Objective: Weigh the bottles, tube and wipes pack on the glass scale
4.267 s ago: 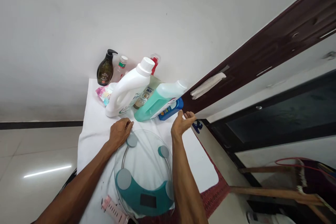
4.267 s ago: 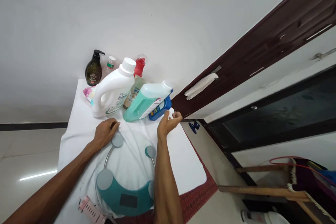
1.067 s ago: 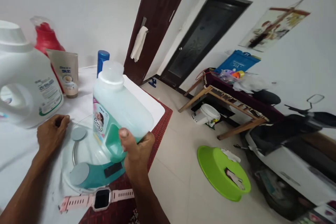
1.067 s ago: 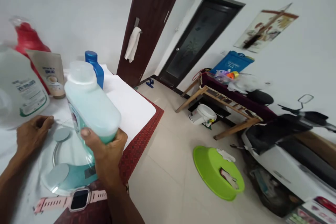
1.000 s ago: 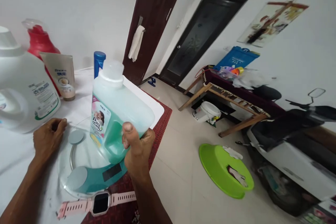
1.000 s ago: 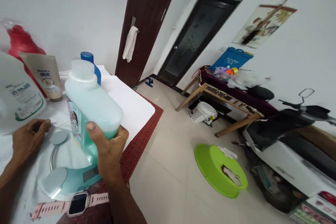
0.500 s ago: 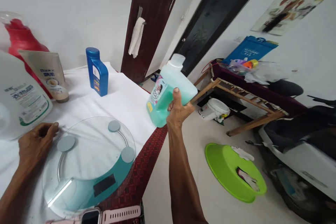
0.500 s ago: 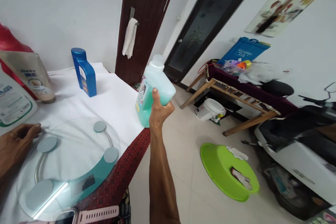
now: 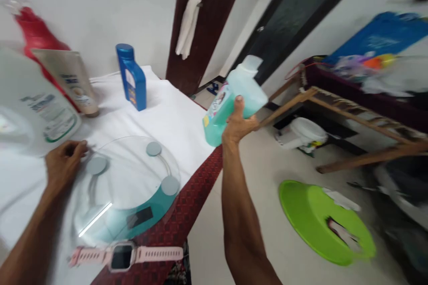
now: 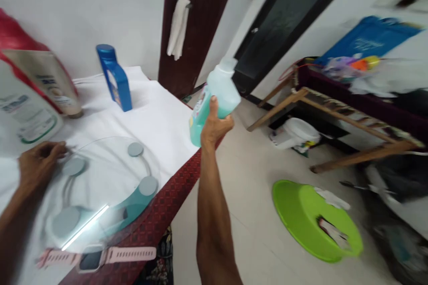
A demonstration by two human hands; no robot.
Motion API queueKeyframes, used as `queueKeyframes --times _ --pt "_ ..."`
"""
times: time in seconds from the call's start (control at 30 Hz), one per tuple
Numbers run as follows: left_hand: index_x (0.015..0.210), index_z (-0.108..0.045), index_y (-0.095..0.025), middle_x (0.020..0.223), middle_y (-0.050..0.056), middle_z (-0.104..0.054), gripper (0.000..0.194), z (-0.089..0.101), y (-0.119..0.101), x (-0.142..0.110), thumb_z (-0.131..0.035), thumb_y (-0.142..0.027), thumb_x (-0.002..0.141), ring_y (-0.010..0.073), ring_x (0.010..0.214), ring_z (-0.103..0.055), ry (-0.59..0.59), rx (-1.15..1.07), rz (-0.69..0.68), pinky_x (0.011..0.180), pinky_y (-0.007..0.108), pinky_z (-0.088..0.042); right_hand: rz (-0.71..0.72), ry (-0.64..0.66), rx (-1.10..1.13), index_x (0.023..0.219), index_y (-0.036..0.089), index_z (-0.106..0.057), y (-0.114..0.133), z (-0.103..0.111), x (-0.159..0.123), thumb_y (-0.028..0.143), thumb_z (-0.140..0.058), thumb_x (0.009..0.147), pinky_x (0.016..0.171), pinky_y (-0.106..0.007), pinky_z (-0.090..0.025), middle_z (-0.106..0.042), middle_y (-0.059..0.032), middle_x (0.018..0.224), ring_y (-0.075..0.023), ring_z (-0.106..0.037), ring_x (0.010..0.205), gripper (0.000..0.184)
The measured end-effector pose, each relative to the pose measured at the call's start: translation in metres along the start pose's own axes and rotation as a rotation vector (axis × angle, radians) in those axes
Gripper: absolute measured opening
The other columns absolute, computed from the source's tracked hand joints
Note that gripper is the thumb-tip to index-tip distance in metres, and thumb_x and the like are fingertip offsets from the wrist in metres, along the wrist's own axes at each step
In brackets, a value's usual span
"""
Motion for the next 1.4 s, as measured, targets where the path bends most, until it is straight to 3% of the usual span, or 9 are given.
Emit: queueKeyframes --times 0.13,0.23,0.3,0.4,0.57,0.67,0.9,1.2,1.4 --pt "0.073 -0.070 -0.023 0.072 0.008 -0.072 0.032 -0.006 0.003 -0.001 -0.068 -0.054 0.081 0.0251 0.070 -0.067 0.055 -0.062 -0.080 0.076 0.042 -0.055 0.003 -0.144 0.017 0.094 0.028 -0.050 -0.002 0.015 -0.019 0.063 -0.050 0.100 0.082 -0.046 -0.057 -0.067 -0.0079 0.088 -0.0257 -0.066 0.083 0.035" --pt "0.077 -0.067 -0.020 0.071 0.006 -0.070 0.027 -0.006 0.009 -0.002 -0.065 -0.045 0.087 0.0196 0.066 -0.066 -0.015 -0.058 -0.071 0.068 0.034 -0.054 0.238 -0.259 -0.126 0.117 0.021 -0.056 0.004 0.033 -0.067 0.069 -0.056 0.095 0.091 -0.050 -0.056 -0.069 -0.0289 0.122 -0.0363 -0.071 0.110 0.052" --pt "0.080 -0.063 -0.020 0.073 0.004 -0.067 0.025 0.001 0.007 -0.010 -0.062 -0.042 0.092 0.0174 0.067 -0.063 -0.106 -0.060 -0.082 0.067 0.031 -0.052 0.233 -0.262 -0.247 0.116 0.021 -0.060 -0.005 0.048 -0.107 0.074 -0.053 0.095 0.084 -0.053 -0.055 -0.068 -0.0330 0.119 -0.0398 -0.070 0.107 0.058" --pt "0.084 -0.058 -0.022 0.078 0.004 -0.062 0.027 0.028 -0.012 -0.032 -0.064 -0.045 0.097 0.0174 0.072 -0.058 -0.343 -0.060 -0.223 0.072 0.033 -0.052 0.109 0.243 -0.351 0.098 0.025 -0.061 -0.034 0.043 -0.153 0.077 -0.054 0.092 0.077 -0.052 -0.053 -0.072 -0.0169 0.089 -0.0335 -0.068 0.076 0.052" --pt "0.122 -0.056 -0.021 0.125 0.012 -0.059 0.054 0.096 -0.047 -0.036 -0.083 -0.050 0.086 0.0246 0.111 -0.061 -0.873 -0.036 -0.434 0.098 0.042 -0.053 0.011 0.497 -0.538 0.071 0.030 -0.054 -0.058 0.042 -0.172 0.079 -0.043 0.092 0.072 -0.048 -0.044 -0.063 -0.0083 0.065 -0.0297 -0.058 0.062 0.054" --pt "0.128 -0.054 -0.021 0.133 0.013 -0.059 0.064 0.110 -0.054 0.013 -0.084 -0.053 0.081 0.0260 0.119 -0.062 -0.739 -0.116 -0.372 0.103 0.042 -0.053 -0.036 0.496 -0.666 0.065 0.030 -0.047 -0.058 0.034 -0.167 0.072 -0.045 0.094 0.064 -0.042 -0.035 -0.058 -0.0077 0.064 -0.0253 -0.047 0.058 0.050" --pt "0.084 -0.060 -0.017 0.069 -0.003 -0.050 0.048 0.101 -0.055 0.072 -0.087 -0.055 0.072 0.0111 0.061 -0.041 -0.471 -0.308 -0.097 0.056 0.031 -0.037 -0.057 0.457 -0.736 0.062 0.028 -0.042 -0.052 0.024 -0.169 0.051 -0.063 0.096 0.062 -0.038 -0.027 -0.057 -0.0079 0.066 -0.0189 -0.039 0.058 0.046" --pt "0.075 -0.063 -0.017 0.065 -0.003 -0.048 0.040 0.114 -0.090 0.010 -0.087 -0.045 0.060 0.0123 0.060 -0.041 -0.629 -0.419 -0.153 0.049 0.029 -0.026 -0.009 0.448 -0.720 0.068 0.023 -0.050 -0.054 0.023 -0.169 0.046 -0.057 0.098 0.063 -0.035 -0.027 -0.064 -0.0075 0.074 -0.0187 -0.049 0.067 0.038" --pt "0.066 -0.055 -0.023 0.061 -0.005 -0.041 0.033 0.117 -0.137 -0.049 -0.081 -0.043 0.062 0.0104 0.053 -0.030 -0.496 -0.490 -0.285 0.048 0.030 -0.022 -0.054 0.442 -0.708 0.072 0.023 -0.052 -0.052 0.024 -0.170 0.038 -0.060 0.098 0.066 -0.034 -0.027 -0.067 -0.0086 0.078 -0.0202 -0.054 0.070 0.032"
Point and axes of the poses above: each hand's wrist, its own x-axis towards the middle knuckle, its own z-axis out of the back of the hand, y = z × x, the point moved 6 cm from there along x, towards the middle knuckle
